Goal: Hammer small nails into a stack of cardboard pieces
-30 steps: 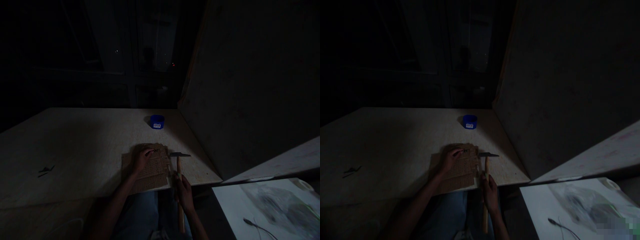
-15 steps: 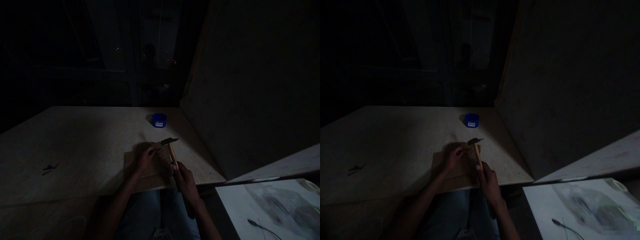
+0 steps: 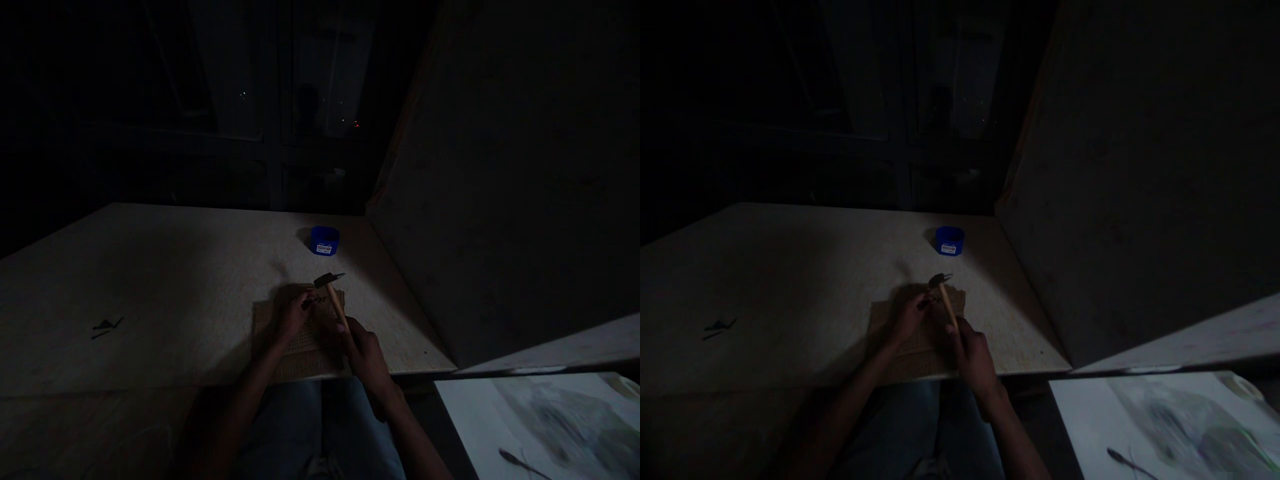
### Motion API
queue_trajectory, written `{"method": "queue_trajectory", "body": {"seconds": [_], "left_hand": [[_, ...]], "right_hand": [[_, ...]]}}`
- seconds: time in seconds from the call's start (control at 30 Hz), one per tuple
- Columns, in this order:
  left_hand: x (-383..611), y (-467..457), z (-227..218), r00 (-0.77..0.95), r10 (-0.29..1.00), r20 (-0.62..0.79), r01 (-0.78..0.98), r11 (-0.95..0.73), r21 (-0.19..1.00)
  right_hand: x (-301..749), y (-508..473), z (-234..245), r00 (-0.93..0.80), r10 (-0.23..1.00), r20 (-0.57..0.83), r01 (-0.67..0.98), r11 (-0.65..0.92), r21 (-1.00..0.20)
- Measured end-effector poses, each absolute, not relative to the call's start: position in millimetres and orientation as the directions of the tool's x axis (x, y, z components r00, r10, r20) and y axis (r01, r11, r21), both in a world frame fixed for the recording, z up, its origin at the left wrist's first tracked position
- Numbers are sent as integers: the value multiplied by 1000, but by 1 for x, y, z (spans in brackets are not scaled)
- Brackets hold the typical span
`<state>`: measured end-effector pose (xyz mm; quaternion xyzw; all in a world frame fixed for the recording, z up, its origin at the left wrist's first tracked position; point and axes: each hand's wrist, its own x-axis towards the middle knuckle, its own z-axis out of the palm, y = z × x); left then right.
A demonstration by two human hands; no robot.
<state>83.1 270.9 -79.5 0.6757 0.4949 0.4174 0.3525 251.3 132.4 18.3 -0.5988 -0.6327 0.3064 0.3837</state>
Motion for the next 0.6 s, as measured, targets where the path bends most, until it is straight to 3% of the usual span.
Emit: {"method": "queue_trajectory", "body": {"seconds": [0.17, 0.37, 0.53, 0.6], "left_hand": [[85, 271, -80, 162, 967, 195, 355, -242, 903], [85, 273, -84, 159, 964, 215, 362, -259, 896], [86, 271, -81, 142, 972, 188, 400, -230, 887], [88, 271, -78, 137, 975, 172, 391, -213, 895]], "right_hand": [[254, 139, 9, -19, 1000, 17, 600, 25, -800], [256, 138, 8, -4, 997, 79, 571, 67, -819], [254, 141, 6, -66, 997, -39, 650, 13, -760], [253, 141, 4, -59, 998, -24, 629, 18, -777]]}}
